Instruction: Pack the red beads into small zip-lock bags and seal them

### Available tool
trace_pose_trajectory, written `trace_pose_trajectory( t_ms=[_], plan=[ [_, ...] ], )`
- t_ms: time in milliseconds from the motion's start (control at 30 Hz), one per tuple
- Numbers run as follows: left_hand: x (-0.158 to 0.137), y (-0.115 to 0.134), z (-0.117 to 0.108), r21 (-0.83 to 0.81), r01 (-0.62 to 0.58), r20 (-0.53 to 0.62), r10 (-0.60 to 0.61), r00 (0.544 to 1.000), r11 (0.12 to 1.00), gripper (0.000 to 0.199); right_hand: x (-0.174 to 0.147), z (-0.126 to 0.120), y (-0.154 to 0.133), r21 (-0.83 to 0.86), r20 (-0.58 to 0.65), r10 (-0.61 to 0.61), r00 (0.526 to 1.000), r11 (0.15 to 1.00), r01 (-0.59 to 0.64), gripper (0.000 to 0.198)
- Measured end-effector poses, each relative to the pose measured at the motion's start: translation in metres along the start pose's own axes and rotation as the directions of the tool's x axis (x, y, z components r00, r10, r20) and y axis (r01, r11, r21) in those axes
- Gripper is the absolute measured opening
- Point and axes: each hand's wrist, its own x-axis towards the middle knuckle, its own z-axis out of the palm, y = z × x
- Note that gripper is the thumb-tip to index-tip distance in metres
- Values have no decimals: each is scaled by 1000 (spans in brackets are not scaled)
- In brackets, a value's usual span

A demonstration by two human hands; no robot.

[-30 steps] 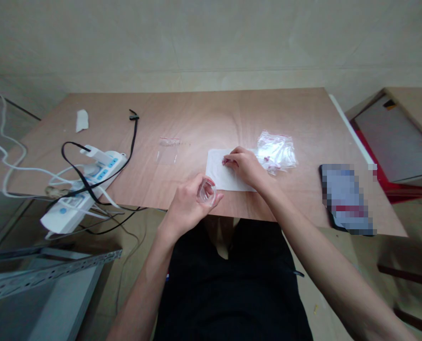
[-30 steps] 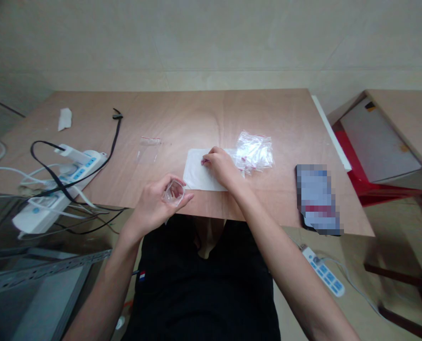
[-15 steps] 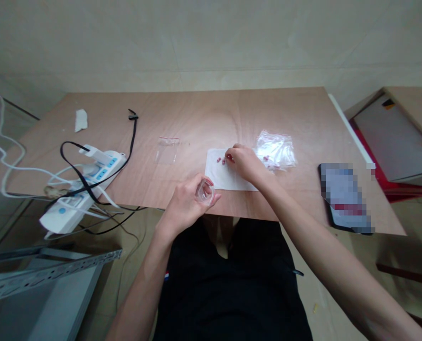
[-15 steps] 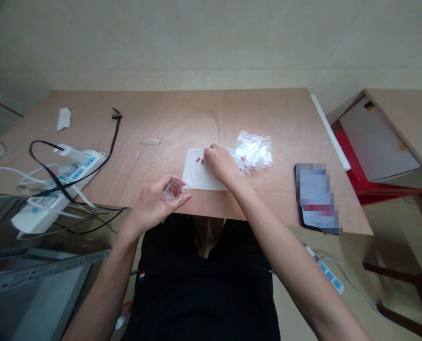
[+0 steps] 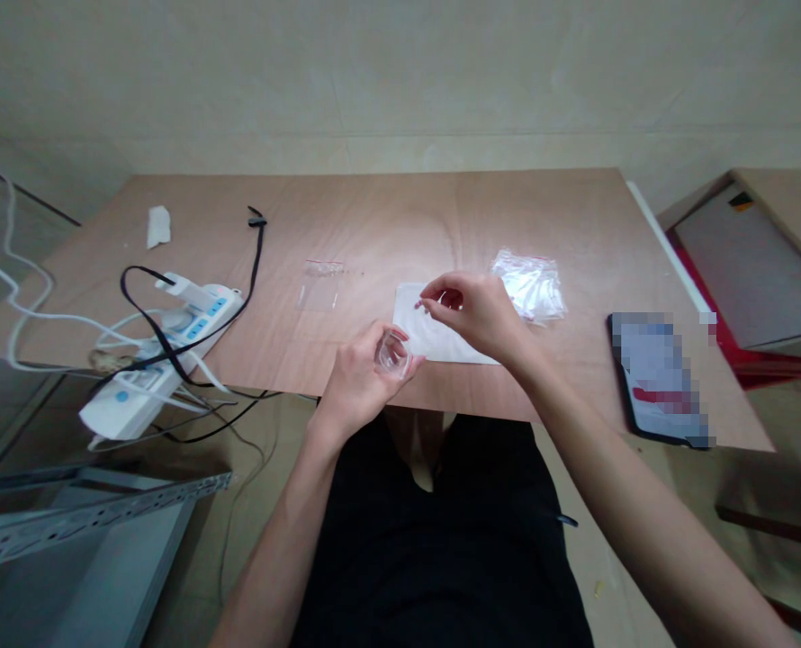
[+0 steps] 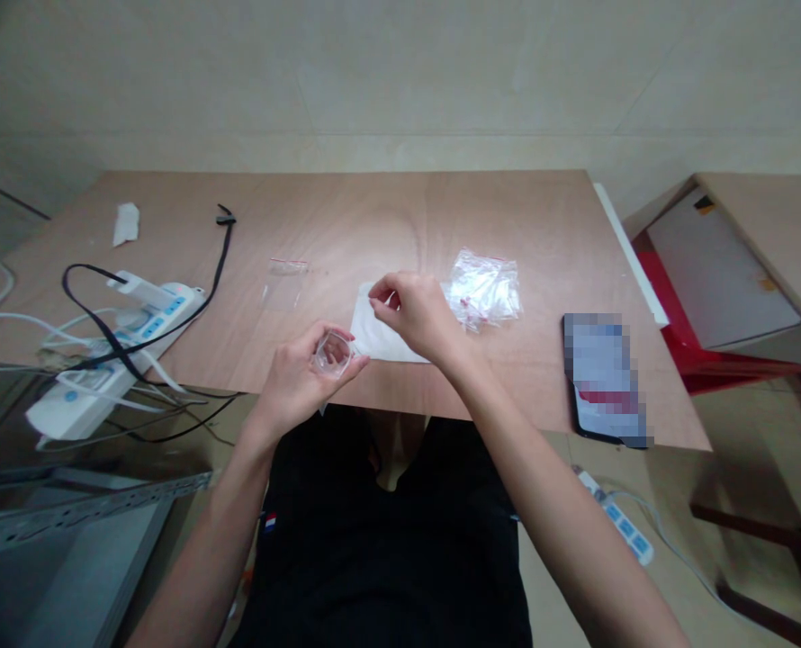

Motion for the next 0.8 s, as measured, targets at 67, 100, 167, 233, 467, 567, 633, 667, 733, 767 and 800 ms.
trace_pose_trajectory(
  t_ms=[67,100,167,233,467,567,633,667,733,767,800],
  plan=[
    [2,2,2,-25,-3,-21,3,1000,1000,20,-14,-10,-19,154,4,-137,991,979,135,7],
    [3,4,4,-38,-8,-31,7,999,999,19,-20,-13,-28,188,33,-193,981,965,184,7],
    [5,7,6,-64,-19,-49,15,999,998,19,-29,-17,-40,191,109,-262,959,952,238,10],
    [6,9,7,-79,-30,-74,24,997,996,19,-32,-17,-44,159,147,-263,953,958,240,13],
    [5,9,7,-87,-41,-87,33,996,995,21,-35,-4,-36,185,78,-244,967,956,227,9],
    [3,5,6,-95,-15,-95,6,995,995,22,-28,1,-18,293,-26,-203,979,935,201,13],
    [2,1,5,-98,7,-105,-17,994,995,25,-17,6,2,275,-152,-34,988,958,75,13],
    [1,0,5,-99,16,-110,-27,994,995,26,-11,10,13,215,-179,44,983,977,-5,12],
    [0,-4,4,-103,29,-113,-41,993,994,26,0,18,33,55,-142,103,985,994,-96,13],
    [0,-5,4,-106,32,-113,-44,993,994,26,5,22,40,-11,-112,104,988,994,-105,14],
    [0,-6,4,-108,33,-113,-46,993,994,26,8,26,46,-61,-84,94,992,993,-99,15]
  ],
)
